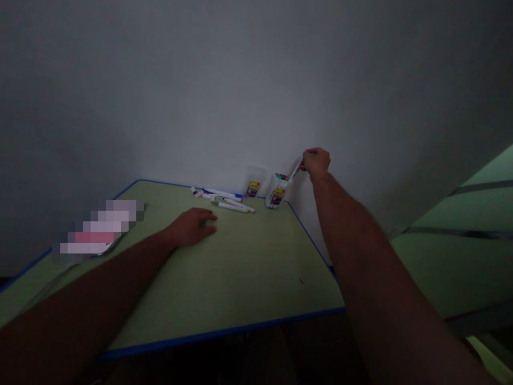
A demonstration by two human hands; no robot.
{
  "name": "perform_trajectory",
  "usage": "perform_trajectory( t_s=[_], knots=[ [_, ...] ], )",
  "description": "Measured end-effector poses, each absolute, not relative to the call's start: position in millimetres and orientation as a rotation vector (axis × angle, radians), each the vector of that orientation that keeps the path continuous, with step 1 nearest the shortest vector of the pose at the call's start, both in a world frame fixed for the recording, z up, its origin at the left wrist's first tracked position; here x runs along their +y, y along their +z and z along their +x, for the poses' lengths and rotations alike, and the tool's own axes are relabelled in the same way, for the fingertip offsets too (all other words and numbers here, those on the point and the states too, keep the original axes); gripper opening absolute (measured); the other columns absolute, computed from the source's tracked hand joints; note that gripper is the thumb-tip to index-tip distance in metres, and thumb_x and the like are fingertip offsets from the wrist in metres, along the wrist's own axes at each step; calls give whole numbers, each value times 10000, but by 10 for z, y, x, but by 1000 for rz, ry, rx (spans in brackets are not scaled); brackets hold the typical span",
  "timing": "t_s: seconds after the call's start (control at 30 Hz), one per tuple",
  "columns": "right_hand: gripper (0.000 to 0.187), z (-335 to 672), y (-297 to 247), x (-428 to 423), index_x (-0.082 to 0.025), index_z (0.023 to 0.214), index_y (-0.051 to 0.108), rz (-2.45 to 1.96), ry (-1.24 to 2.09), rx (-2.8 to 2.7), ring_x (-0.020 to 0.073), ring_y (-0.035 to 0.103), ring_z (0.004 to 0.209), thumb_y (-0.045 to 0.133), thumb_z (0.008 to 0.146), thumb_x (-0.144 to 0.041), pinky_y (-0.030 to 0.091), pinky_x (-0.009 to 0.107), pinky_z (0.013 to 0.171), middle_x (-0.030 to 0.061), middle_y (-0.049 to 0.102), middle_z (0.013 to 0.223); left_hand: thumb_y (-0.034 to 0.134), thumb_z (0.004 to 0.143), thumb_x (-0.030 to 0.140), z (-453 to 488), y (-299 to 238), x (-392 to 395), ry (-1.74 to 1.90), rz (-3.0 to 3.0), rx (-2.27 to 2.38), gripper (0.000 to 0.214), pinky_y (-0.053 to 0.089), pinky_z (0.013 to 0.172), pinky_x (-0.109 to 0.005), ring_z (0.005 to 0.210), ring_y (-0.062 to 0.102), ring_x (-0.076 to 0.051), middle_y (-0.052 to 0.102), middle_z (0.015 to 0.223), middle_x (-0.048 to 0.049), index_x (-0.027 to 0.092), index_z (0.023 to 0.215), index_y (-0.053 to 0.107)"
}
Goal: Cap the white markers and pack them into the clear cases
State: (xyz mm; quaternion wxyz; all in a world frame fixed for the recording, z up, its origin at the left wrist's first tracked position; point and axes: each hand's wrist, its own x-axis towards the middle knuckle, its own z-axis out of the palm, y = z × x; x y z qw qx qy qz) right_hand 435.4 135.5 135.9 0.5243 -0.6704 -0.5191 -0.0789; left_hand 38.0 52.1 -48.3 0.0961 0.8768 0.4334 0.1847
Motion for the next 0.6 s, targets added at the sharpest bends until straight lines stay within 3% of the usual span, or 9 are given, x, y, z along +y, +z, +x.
perform_trajectory(
  t_s=[0.2, 0.33, 0.6],
  knots=[
    [179, 4353, 1215, 1349, -115, 904, 712, -1734, -162, -1221, 182, 681, 661, 604, 775, -177, 572, 324, 654, 73, 695, 758, 474, 834, 573, 390, -457, 515, 549, 2601, 1291, 610, 368, 1123, -410, 1300, 538, -287, 617, 1381, -132, 177, 1249, 681],
    [185, 4381, 1106, 1372, -123, 893, 723, -1791, -159, -1249, 208, 703, 781, 618, 748, -167, 566, 319, 699, 104, 724, 829, 472, 837, 580, 385, -470, 524, 545, 2609, 1286, 608, 369, 1123, -408, 1304, 533, -279, 625, 1374, -122, 187, 1252, 680],
    [182, 4367, 916, 1343, -130, 865, 762, -1911, -183, -1362, 236, 715, 798, 673, 717, -189, 561, 341, 728, 104, 732, 801, 477, 839, 562, 393, -443, 500, 526, 2591, 1302, 602, 369, 1125, -413, 1310, 528, -287, 613, 1387, -128, 181, 1259, 680]
  ],
)
